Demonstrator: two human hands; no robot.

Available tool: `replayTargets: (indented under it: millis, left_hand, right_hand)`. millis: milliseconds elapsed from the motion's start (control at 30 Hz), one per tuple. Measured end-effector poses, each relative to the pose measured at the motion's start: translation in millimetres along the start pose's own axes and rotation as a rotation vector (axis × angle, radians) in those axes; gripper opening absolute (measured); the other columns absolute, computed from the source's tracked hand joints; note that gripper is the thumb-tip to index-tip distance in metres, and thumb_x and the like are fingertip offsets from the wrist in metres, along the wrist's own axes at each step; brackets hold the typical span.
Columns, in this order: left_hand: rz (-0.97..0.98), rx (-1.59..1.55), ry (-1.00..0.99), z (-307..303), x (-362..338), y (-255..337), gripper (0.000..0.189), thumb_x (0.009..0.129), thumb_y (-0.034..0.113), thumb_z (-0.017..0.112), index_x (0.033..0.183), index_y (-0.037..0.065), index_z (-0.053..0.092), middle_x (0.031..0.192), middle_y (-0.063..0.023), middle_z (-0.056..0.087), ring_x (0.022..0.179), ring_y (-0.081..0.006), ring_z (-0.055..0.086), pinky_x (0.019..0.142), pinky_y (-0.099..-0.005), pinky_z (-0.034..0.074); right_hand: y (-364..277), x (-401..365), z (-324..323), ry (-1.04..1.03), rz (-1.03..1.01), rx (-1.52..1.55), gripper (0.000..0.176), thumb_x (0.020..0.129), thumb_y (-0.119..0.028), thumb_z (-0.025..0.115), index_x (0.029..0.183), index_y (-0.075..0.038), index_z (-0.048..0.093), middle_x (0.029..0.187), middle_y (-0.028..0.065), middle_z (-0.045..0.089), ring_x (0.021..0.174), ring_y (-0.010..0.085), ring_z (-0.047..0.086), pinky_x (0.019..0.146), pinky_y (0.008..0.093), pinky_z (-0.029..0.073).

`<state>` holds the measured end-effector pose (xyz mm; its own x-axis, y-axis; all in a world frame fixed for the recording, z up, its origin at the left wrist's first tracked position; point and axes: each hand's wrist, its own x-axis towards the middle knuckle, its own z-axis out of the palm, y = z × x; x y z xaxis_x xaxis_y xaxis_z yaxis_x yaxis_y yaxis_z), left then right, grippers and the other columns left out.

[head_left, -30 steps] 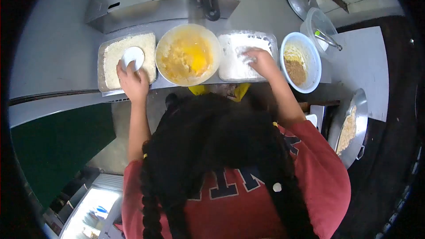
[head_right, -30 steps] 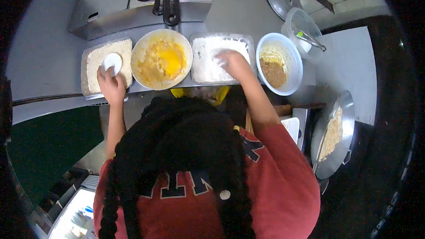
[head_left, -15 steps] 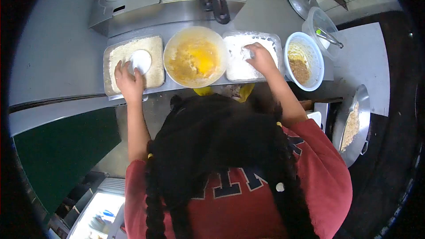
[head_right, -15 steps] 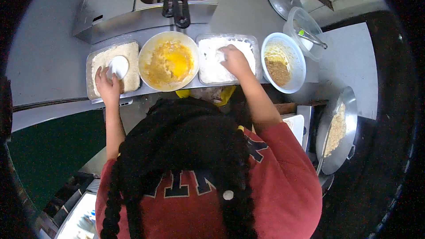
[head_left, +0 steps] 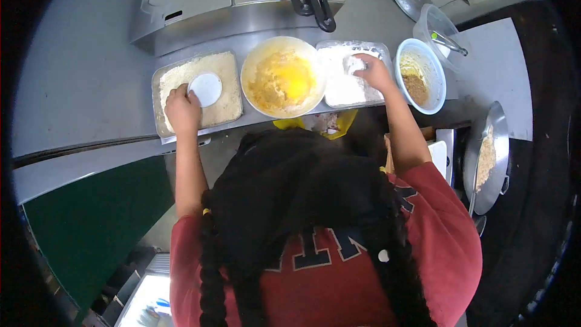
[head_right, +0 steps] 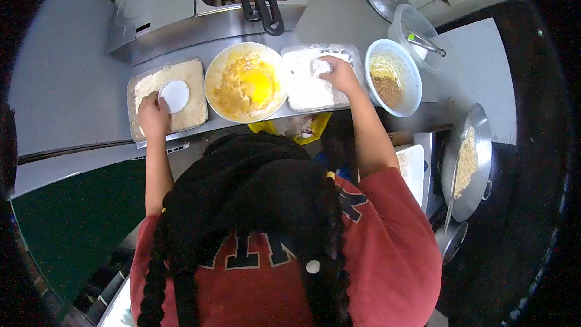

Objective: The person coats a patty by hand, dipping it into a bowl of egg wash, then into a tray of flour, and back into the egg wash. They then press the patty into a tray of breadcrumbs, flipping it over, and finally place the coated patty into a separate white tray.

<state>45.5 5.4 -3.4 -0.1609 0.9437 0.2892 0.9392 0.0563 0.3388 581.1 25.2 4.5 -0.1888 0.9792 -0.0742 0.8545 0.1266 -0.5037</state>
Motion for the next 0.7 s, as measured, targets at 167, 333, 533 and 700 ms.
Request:
replayTargets:
  millis: [167, 333, 533, 700]
  left_hand:
    - [-0.019, -0.053, -0.03, -2.3, 3.5, -4.0, 0.02, 0.086, 0.013, 0.059, 0.099, 0.001, 0.067, 0.097, -0.0186, 0.066, 0.091, -0.0386, 0.062, 0.082, -0.0469, 0.049]
    - [-0.089, -0.167, 0.005, -12.9, 6.1, -4.2, 0.018, 0.089, 0.014, 0.057, 0.1, 0.002, 0.065, 0.096, -0.0209, 0.067, 0.089, -0.0403, 0.063, 0.079, -0.0468, 0.049]
    - [-0.281, -0.306, 0.064, -8.6, 3.3, -43.9, 0.017, 0.094, 0.015, 0.057, 0.103, 0.001, 0.061, 0.086, -0.0151, 0.066, 0.078, -0.0292, 0.065, 0.075, -0.0416, 0.05]
    - [-0.529, -0.953, -0.107, -20.3, -10.5, -62.7, 0.026, 0.096, 0.016, 0.056, 0.119, 0.004, 0.055, 0.084, -0.0084, 0.064, 0.055, -0.0156, 0.059, 0.043, -0.0307, 0.047]
  right_hand:
    - [13.6, -11.8, 6.3, 0.128, 0.532, 1.461, 0.043, 0.093, -0.02, 0.064, 0.133, -0.007, 0.054, 0.121, 0.0111, 0.066, 0.111, 0.03, 0.064, 0.089, 0.043, 0.054]
    - [0.2, -16.8, 17.7, 0.121, 0.514, 1.861, 0.043, 0.099, -0.03, 0.056, 0.134, -0.005, 0.052, 0.127, 0.0097, 0.063, 0.11, 0.0277, 0.065, 0.09, 0.0398, 0.056]
    - [-26.3, -9.2, 8.5, 0.189, 0.567, 1.384, 0.045, 0.095, -0.02, 0.061, 0.138, -0.009, 0.049, 0.121, 0.0062, 0.063, 0.102, 0.0205, 0.065, 0.067, 0.0337, 0.054]
    - [-132.5, 5.1, -8.7, -0.042, 0.343, 1.014, 0.059, 0.084, -0.015, 0.071, 0.14, -0.012, 0.05, 0.121, 0.0056, 0.064, 0.11, 0.0203, 0.062, 0.088, 0.0364, 0.05]
